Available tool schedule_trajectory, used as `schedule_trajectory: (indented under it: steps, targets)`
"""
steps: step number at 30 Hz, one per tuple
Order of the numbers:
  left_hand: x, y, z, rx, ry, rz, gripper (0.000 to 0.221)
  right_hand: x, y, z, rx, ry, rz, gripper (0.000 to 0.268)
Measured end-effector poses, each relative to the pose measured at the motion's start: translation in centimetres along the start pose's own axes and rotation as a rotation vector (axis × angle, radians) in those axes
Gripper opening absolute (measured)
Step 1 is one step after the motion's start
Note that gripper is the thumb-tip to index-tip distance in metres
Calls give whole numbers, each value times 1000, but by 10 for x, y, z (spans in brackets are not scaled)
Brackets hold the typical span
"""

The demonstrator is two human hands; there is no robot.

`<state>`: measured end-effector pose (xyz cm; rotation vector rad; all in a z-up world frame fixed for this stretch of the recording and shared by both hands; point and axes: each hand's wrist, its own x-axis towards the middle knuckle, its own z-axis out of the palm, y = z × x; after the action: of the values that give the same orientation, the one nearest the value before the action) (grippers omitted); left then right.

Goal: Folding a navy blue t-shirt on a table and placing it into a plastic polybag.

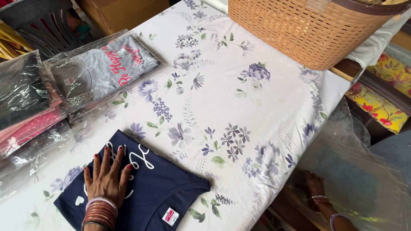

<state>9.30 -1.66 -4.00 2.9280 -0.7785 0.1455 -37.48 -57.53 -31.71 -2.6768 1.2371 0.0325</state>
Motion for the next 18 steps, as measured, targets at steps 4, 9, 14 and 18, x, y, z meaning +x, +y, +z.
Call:
schedule_trajectory:
  steps: [4, 9, 14, 18]
  targets:
    - [-2, 4, -5, -28, 7, -1, 64, 9, 27, 29, 215, 30, 61, 61]
    - [-3, 4, -6, -43, 7, -9, 63, 11, 13, 8, 183, 286, 137, 83]
    - [-4, 4, -9, -72, -1, -10, 62, 17, 46, 10, 114, 167, 220, 25]
    - [-4, 6, -11, -83, 8, -3, 62, 11, 54, -33, 333, 209, 152, 24]
